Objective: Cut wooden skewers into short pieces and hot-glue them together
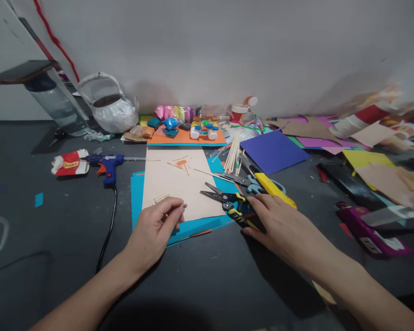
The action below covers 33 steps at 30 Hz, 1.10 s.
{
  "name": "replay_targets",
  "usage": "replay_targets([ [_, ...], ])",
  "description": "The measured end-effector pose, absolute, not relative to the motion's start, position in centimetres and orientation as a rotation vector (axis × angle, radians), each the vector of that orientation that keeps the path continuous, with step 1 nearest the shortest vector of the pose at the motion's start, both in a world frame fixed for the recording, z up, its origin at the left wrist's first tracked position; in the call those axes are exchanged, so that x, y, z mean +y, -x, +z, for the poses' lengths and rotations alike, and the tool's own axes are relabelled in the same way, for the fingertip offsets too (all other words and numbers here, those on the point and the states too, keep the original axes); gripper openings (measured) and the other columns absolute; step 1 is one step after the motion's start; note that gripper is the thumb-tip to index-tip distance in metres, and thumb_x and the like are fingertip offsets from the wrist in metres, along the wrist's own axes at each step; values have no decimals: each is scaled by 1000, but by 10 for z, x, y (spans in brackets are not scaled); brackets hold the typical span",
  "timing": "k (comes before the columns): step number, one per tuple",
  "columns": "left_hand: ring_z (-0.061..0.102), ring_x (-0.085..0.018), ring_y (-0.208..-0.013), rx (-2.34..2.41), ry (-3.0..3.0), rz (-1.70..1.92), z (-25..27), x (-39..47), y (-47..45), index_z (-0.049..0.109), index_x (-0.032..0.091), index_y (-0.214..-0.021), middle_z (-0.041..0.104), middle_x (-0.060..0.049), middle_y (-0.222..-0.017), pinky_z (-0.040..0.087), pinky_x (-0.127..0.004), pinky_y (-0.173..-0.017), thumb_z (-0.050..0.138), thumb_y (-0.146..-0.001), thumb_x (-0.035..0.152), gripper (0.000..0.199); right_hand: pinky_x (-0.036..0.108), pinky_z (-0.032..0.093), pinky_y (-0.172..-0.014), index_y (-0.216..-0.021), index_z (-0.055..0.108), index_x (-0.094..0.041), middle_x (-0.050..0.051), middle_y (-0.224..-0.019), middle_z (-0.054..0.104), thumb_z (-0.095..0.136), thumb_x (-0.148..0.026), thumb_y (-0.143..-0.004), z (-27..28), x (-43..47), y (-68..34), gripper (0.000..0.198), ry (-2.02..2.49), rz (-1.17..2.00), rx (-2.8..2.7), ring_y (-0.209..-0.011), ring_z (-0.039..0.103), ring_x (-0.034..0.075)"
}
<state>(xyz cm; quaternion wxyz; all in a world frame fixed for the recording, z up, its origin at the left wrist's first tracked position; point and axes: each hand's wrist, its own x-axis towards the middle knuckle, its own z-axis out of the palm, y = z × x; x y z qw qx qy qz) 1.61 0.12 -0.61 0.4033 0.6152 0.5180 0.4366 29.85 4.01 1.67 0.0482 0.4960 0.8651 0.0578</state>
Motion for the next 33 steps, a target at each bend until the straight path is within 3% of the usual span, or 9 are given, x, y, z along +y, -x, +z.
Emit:
replay_targets([
  [6, 53, -6, -56, 1267, -1441, 1168, -5, -1, -18, 63, 21, -94, 57, 5, -69, 45, -18, -54, 54, -97, 29, 12, 45, 52, -88, -120, 59, -4, 20, -108, 64, 64, -30, -74, 9, 47, -300, 53, -1458, 115, 2690, -101, 62, 34],
  [13, 65, -7, -73, 1242, -1500, 1248, 0, -9, -17, 66, 23, -98, 72, 3, -86, 52, -16, -64, 56, -96, 23, 10, 47, 53, -79, -99, 61, -9, 17, -91, 62, 56, -19, -73, 5, 44, -297, 29, -1462, 93, 2768, -89, 62, 35],
  [16, 65, -6, -72, 1254, -1571, 1280, 0, -10, -16, 67, 24, -97, 73, 4, -84, 52, -14, -66, 57, -95, 20, 11, 42, 53, -80, -110, 55, -10, 17, -100, 63, 55, -21, -74, 12, 37, -291, 38, -1474, 43, 2857, -93, 64, 33],
  [21, 60, -6, -63, 1268, -1616, 1351, 1, -8, -16, 69, 22, -95, 67, 4, -76, 50, -15, -62, 56, -94, 13, 15, 35, 53, -78, -127, 44, -15, 13, -106, 66, 54, -20, -75, 22, 34, -261, 53, -1347, -310, 3172, -95, 67, 28],
  [30, 61, -11, -73, 1341, -1545, 1244, 4, -2, -11, 70, 24, -77, 64, 3, -76, 49, -20, -63, 54, -90, 5, 28, 37, 52, -78, -119, 47, -17, 14, -106, 64, 59, -21, -72, 1, 45, -242, 49, -1272, -687, 3155, -95, 64, 28],
  [33, 62, -11, -73, 1300, -1548, 1237, 3, -2, -11, 69, 25, -82, 66, 2, -78, 50, -23, -65, 53, -92, 8, 25, 36, 51, -76, -118, 47, -17, 12, -102, 64, 59, -20, -72, -1, 43, -244, 48, -1296, -768, 3127, -91, 64, 27],
])
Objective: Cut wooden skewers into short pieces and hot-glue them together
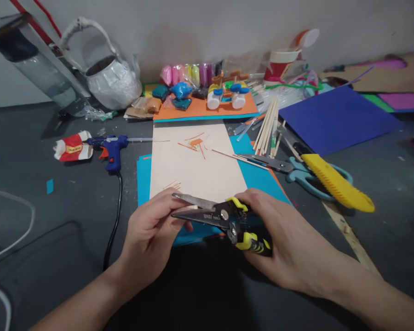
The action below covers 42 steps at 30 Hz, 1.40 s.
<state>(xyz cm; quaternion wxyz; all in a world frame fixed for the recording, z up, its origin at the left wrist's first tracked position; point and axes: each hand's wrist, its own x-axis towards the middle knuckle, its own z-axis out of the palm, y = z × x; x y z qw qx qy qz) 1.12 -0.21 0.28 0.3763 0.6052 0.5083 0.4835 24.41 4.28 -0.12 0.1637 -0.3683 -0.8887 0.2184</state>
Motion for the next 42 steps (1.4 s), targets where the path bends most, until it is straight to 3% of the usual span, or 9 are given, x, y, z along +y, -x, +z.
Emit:
replay_targets([
  [8, 62, -12, -72, 1310, -1442, 1220, -1, -5, -14, 69, 26, -83, 68, 3, -75, 50, -25, -66, 53, -95, 13, 23, 36, 49, -72, -114, 50, -15, 11, -97, 63, 57, -19, -72, 2, 37, -245, 44, 1051, 641, -2540, -85, 62, 26],
  [15, 63, -10, -69, 1404, -1545, 1234, 5, -10, -19, 68, 25, -76, 70, 6, -73, 52, -21, -64, 55, -92, 8, 26, 29, 40, -52, -91, 49, -21, 4, -71, 62, 49, -17, -76, 3, 33, -246, 16, 1097, 593, -2549, -60, 57, 20],
  [19, 65, -9, -67, 1438, -1449, 1356, 6, -9, -22, 71, 27, -87, 71, 7, -74, 54, -20, -62, 60, -89, 7, 24, 29, 40, -52, -94, 51, -22, 6, -79, 65, 52, -19, -75, 9, 34, -245, 19, 1184, 665, -2461, -62, 59, 20],
  [32, 65, -12, -69, 1496, -1646, 1249, 5, -6, -15, 68, 25, -81, 70, 5, -73, 53, -22, -62, 55, -91, 9, 23, 32, 45, -57, -98, 52, -21, 8, -85, 67, 56, -20, -74, 10, 32, -245, 24, 1149, 756, -2536, -74, 64, 24],
  [38, 66, -14, -73, 1522, -1707, 1163, 6, -7, -14, 70, 24, -78, 72, 3, -77, 53, -24, -65, 54, -93, 13, 24, 30, 42, -56, -95, 52, -22, 7, -81, 67, 56, -19, -73, 10, 29, -249, 22, 1155, 696, -2586, -67, 62, 21],
  [42, 66, -13, -73, 1523, -1694, 1162, 8, -8, -16, 69, 24, -71, 72, 3, -75, 53, -24, -64, 55, -93, 15, 28, 29, 36, -48, -87, 49, -23, 3, -69, 64, 52, -20, -77, 8, 28, -252, 11, 1150, 584, -2595, -54, 56, 19],
])
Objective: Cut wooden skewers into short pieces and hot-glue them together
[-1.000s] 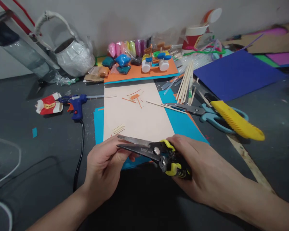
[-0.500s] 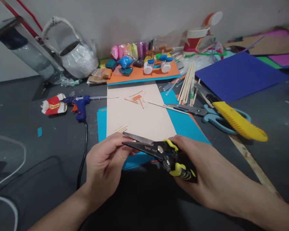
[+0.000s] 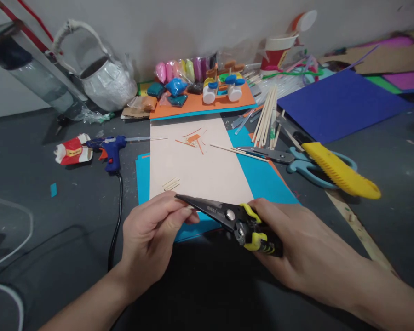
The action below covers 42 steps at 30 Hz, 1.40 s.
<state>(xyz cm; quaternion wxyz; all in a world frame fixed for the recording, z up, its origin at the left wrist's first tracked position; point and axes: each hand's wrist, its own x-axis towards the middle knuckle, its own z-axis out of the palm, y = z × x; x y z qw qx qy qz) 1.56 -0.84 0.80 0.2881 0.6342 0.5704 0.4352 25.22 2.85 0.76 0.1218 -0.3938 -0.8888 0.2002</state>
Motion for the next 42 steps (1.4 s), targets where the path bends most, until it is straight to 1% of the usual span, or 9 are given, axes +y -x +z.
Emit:
replay_targets([
  [3, 66, -11, -75, 1493, -1660, 1211, 8, -9, -17, 70, 26, -76, 72, 5, -77, 53, -22, -69, 57, -93, 13, 25, 29, 35, -46, -85, 47, -25, 1, -63, 61, 50, -21, -78, 7, 30, -251, 9, 1148, 582, -2531, -49, 53, 18],
  [7, 66, -9, -72, 1501, -1566, 1292, 7, -8, -18, 71, 29, -87, 71, 8, -74, 54, -20, -69, 58, -91, 9, 24, 28, 38, -49, -94, 49, -23, 3, -73, 64, 52, -20, -75, 8, 33, -247, 19, 1199, 682, -2473, -56, 58, 19],
  [12, 68, -10, -69, 1476, -1549, 1326, 6, -7, -18, 70, 28, -85, 73, 9, -76, 56, -20, -63, 58, -89, 6, 26, 30, 41, -54, -95, 52, -22, 5, -78, 66, 55, -19, -73, 9, 29, -244, 23, 1172, 773, -2523, -66, 62, 22],
  [20, 68, -9, -68, 1525, -1610, 1325, 3, -6, -17, 70, 27, -82, 73, 9, -73, 56, -19, -63, 59, -88, 3, 27, 30, 38, -53, -93, 51, -22, 4, -76, 66, 53, -18, -75, 8, 26, -246, 19, 1194, 739, -2553, -58, 57, 19],
  [25, 68, -9, -65, 1465, -1647, 1342, 3, -3, -19, 70, 23, -75, 73, 8, -70, 55, -17, -60, 59, -86, 1, 27, 30, 32, -49, -89, 50, -22, 2, -68, 63, 51, -19, -78, 6, 26, -250, 11, 1193, 662, -2606, -52, 55, 19],
  [28, 69, -7, -67, 1447, -1589, 1407, 3, -2, -21, 70, 23, -78, 74, 8, -71, 56, -14, -66, 60, -85, 0, 25, 30, 33, -49, -90, 49, -22, 1, -65, 62, 49, -19, -79, 8, 28, -249, 11, 1231, 688, -2579, -54, 57, 20],
  [31, 70, -7, -70, 1441, -1552, 1438, 3, -2, -22, 71, 23, -84, 74, 7, -74, 58, -15, -70, 59, -87, 2, 24, 29, 35, -50, -92, 48, -22, 2, -70, 64, 51, -20, -76, 11, 30, -246, 16, 1268, 791, -2517, -59, 60, 21],
  [34, 69, -8, -68, 1448, -1613, 1407, 2, 0, -20, 70, 22, -81, 73, 6, -73, 57, -16, -64, 57, -88, 3, 24, 29, 35, -51, -92, 49, -22, 3, -73, 64, 53, -20, -73, 11, 30, -246, 19, 1244, 834, -2519, -62, 60, 21],
  [42, 67, -9, -64, 1466, -1739, 1403, -3, 0, -16, 70, 24, -80, 71, 6, -70, 56, -19, -60, 59, -88, 4, 24, 30, 34, -51, -94, 50, -21, 6, -79, 67, 54, -20, -76, 9, 27, -247, 18, 1224, 739, -2593, -57, 57, 19],
])
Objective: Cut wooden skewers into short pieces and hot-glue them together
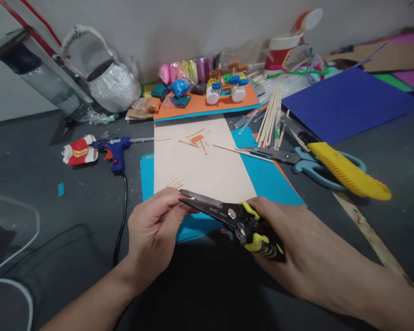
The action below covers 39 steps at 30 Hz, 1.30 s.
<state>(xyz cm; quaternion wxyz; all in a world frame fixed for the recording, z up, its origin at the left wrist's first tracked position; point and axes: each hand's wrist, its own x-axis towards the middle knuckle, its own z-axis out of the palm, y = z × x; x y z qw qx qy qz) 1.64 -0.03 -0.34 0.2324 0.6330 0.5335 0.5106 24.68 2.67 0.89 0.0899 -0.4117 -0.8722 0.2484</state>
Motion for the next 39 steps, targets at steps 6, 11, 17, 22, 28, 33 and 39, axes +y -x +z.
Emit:
replay_targets([
  [6, 68, -5, -66, 1485, -1711, 1349, 0, -2, -19, 69, 24, -75, 73, 9, -72, 53, -13, -62, 60, -87, 1, 27, 29, 30, -46, -86, 47, -23, 1, -63, 62, 50, -21, -79, 7, 27, -248, 8, 1211, 647, -2600, -49, 54, 18],
  [11, 70, -4, -73, 1457, -1644, 1397, 1, -4, -20, 70, 25, -89, 75, 11, -76, 56, -11, -75, 59, -88, 1, 26, 28, 34, -48, -90, 47, -23, 2, -69, 63, 52, -21, -76, 9, 31, -246, 14, 1264, 724, -2502, -53, 56, 18],
  [17, 70, -4, -76, 1500, -1720, 1440, -2, -5, -16, 71, 26, -89, 76, 10, -83, 55, -10, -73, 65, -85, 2, 25, 29, 35, -50, -90, 49, -22, 5, -77, 66, 54, -20, -74, 12, 29, -246, 16, 1261, 792, -2562, -62, 60, 21],
  [22, 70, -7, -72, 1523, -1763, 1436, -5, -3, -13, 71, 27, -87, 75, 8, -78, 56, -14, -66, 65, -83, 2, 26, 30, 38, -53, -94, 50, -21, 5, -80, 66, 55, -20, -77, 12, 28, -247, 18, 1233, 750, -2588, -63, 60, 21],
  [28, 71, -10, -67, 1575, -1803, 1424, -2, -4, -16, 73, 26, -83, 75, 7, -74, 56, -18, -62, 66, -82, 4, 23, 29, 33, -48, -87, 48, -22, 3, -70, 64, 53, -19, -76, 8, 27, -248, 12, 1228, 662, -2632, -53, 56, 19],
  [33, 72, -10, -66, 1574, -1575, 1475, -2, -5, -20, 72, 24, -81, 76, 6, -73, 59, -18, -65, 69, -80, 4, 20, 30, 33, -48, -87, 48, -23, 1, -65, 63, 49, -21, -80, 9, 29, -248, 7, 1259, 676, -2581, -53, 57, 20],
  [39, 73, -13, -70, 1615, -1577, 1512, -5, -5, -18, 72, 23, -82, 77, 3, -79, 62, -21, -66, 70, -80, 8, 16, 30, 37, -53, -93, 49, -23, 3, -75, 67, 55, -22, -76, 14, 28, -246, 18, 1303, 850, -2562, -64, 63, 23],
])
